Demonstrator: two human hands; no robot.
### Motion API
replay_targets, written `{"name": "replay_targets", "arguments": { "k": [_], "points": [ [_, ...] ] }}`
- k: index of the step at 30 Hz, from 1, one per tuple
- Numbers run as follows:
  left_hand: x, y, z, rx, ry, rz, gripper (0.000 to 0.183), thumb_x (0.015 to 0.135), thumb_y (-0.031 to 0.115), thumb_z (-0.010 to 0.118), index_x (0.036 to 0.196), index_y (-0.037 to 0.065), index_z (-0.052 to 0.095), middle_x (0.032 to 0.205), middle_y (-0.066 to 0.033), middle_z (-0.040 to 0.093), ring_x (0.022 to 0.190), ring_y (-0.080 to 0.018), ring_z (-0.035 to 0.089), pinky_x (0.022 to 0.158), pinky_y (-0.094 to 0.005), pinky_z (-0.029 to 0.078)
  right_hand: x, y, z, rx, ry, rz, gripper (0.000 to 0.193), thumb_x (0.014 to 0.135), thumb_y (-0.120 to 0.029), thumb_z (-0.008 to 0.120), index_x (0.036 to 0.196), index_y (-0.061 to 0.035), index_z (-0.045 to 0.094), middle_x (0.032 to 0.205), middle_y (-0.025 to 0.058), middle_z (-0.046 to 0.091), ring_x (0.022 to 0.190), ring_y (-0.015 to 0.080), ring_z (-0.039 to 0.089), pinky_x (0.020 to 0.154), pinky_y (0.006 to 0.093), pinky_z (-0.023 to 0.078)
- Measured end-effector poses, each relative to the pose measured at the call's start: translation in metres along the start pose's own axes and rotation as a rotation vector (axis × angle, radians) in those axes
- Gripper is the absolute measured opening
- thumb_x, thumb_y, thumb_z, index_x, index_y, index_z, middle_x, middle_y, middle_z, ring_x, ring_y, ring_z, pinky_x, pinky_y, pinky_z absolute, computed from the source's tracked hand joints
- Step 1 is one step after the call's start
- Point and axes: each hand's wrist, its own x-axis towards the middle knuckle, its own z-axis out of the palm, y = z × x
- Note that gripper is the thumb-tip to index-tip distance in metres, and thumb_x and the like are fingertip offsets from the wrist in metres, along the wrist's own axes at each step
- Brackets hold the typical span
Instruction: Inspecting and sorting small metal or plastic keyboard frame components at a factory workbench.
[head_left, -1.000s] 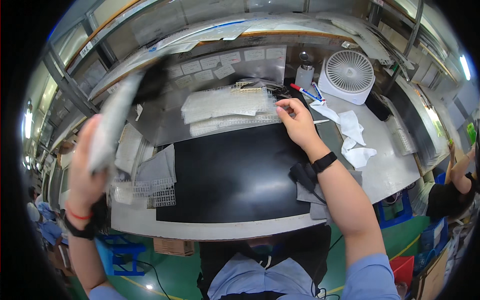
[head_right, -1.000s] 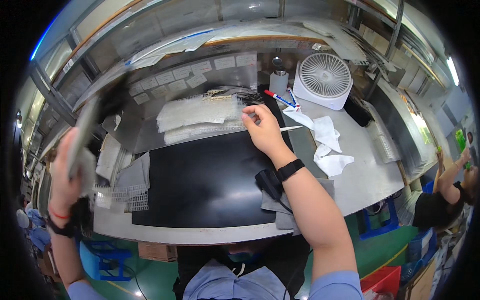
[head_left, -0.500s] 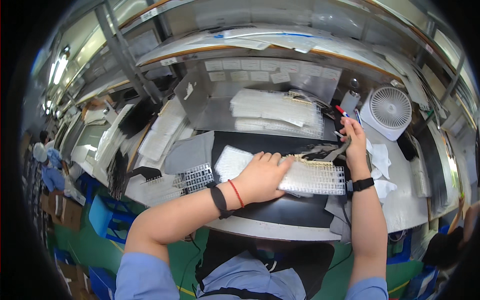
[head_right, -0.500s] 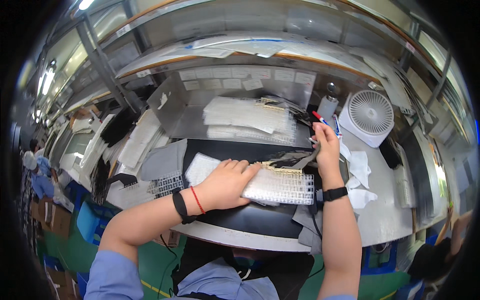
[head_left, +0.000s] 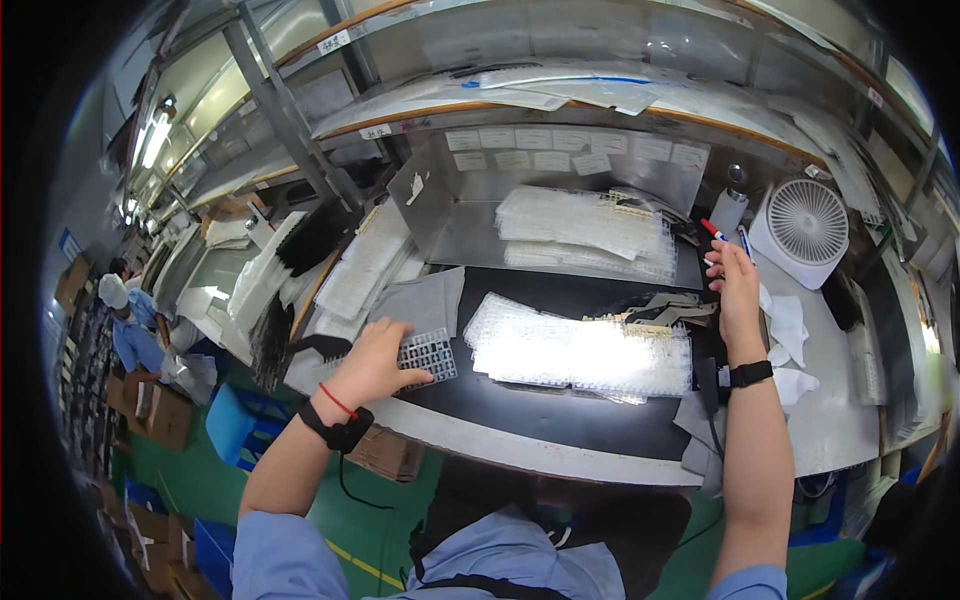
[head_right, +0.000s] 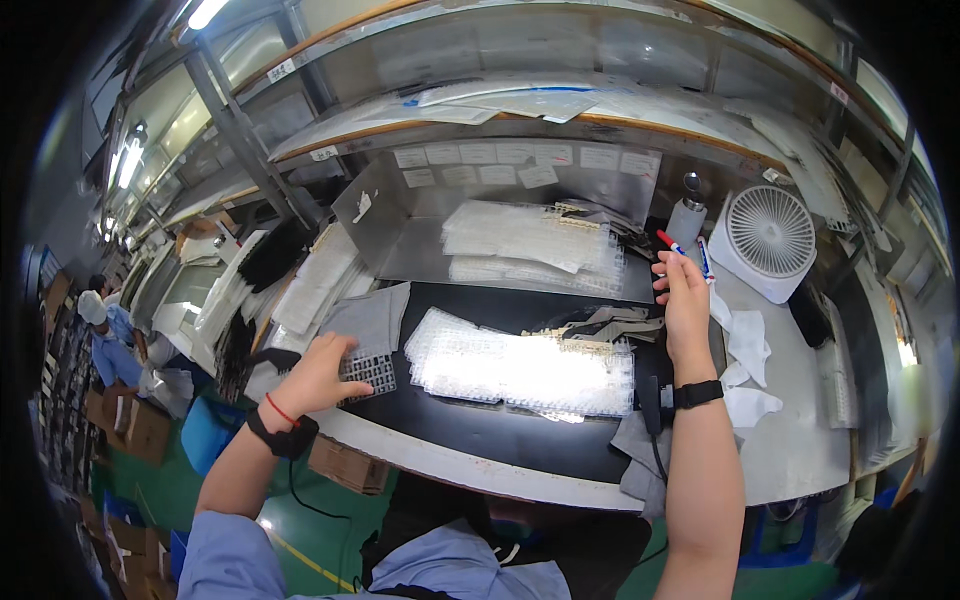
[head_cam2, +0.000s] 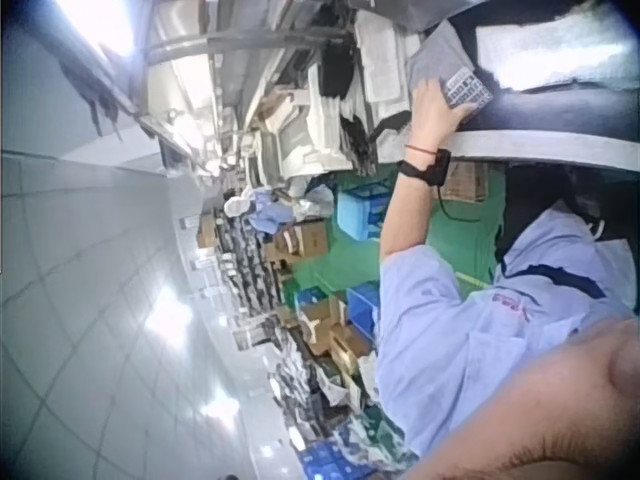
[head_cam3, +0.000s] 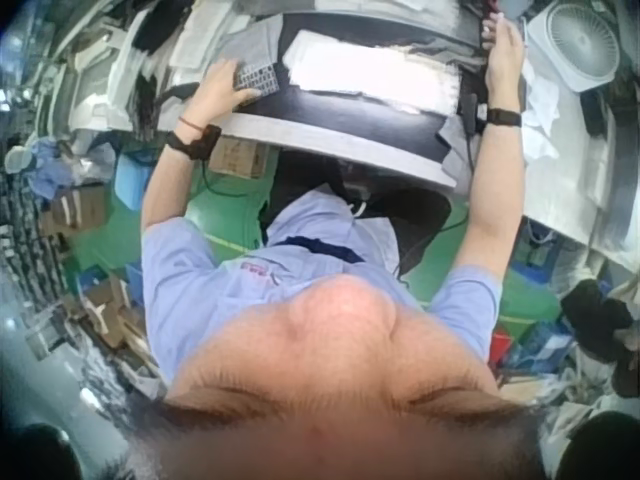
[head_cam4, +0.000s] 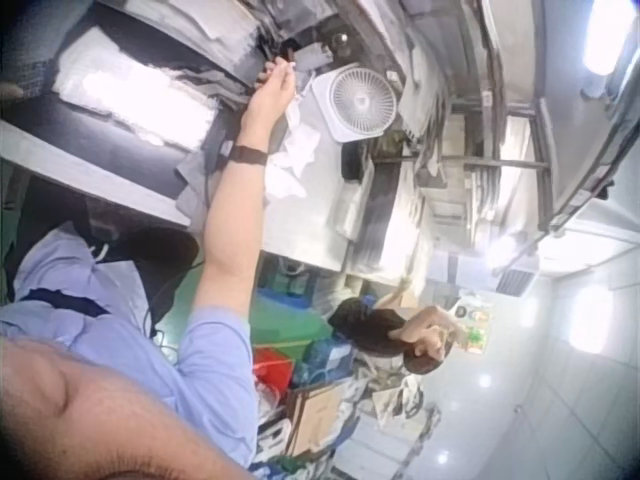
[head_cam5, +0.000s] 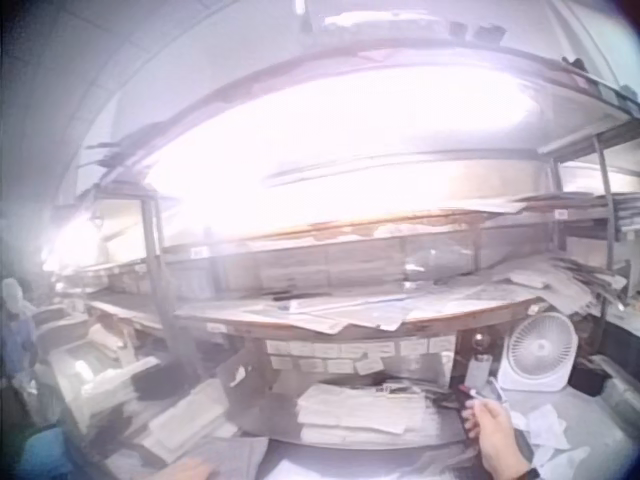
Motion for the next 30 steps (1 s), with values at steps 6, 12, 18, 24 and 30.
{"name": "replay_targets", "arguments": {
  "k": [6,12,18,24,30],
  "points": [
    [-0.007,-0.015,-0.005,-0.215,-0.011,-0.002,0.037,0.075,0.021,0.077,0.098,0.000,0.058,0.091,-0.0142,0.061,0.085,-0.0263,0.058,0.077,-0.0355,0.047,-0.003,0.002,0.000,-0.057,0.003,-0.006,0.031,0.099,-0.030,0.048,0.109,-0.0047,0.063,0.087,-0.0010,0.062,0.072,0.0055,0.051,0.062,0.0196,0.040],
    [0.004,0.022,-0.077,-0.710,0.005,0.013,0.011,0.082,0.002,0.064,0.089,0.004,0.056,0.081,-0.0027,0.059,0.076,-0.0123,0.057,0.072,-0.0273,0.047,-0.004,-0.003,0.005,-0.059,0.003,-0.038,0.027,0.098,-0.026,0.050,0.106,-0.0040,0.063,0.085,-0.0011,0.062,0.071,0.0052,0.050,0.061,0.0195,0.040],
    [0.047,0.067,-0.085,-1.940,0.114,0.645,0.020,0.082,0.003,0.063,0.086,0.015,0.048,0.098,0.0000,0.054,0.111,-0.0220,0.051,0.104,-0.0429,0.036,-0.003,-0.002,0.001,-0.074,0.012,-0.071,0.028,0.097,-0.027,0.051,0.105,-0.0037,0.063,0.085,-0.0005,0.063,0.071,0.0060,0.050,0.064,0.0203,0.041],
    [0.104,0.096,-0.001,-1.718,-0.326,0.554,0.013,0.081,0.001,0.065,0.079,0.011,0.057,0.120,-0.0134,0.057,0.113,-0.0223,0.055,0.099,-0.0366,0.042,0.000,0.001,-0.001,-0.056,0.035,-0.071,0.028,0.097,-0.028,0.051,0.106,-0.0044,0.064,0.086,-0.0005,0.063,0.071,0.0058,0.051,0.064,0.0203,0.041],
    [0.123,0.080,0.021,-1.378,-0.540,0.330,0.019,0.078,0.002,0.071,0.066,0.006,0.057,0.109,-0.0124,0.060,0.097,-0.0174,0.060,0.086,-0.0288,0.049,0.006,-0.005,-0.010,-0.010,0.056,-0.075,0.028,0.097,-0.029,0.051,0.106,-0.0049,0.063,0.086,-0.0003,0.063,0.071,0.0051,0.051,0.063,0.0203,0.040]
  ]
}}
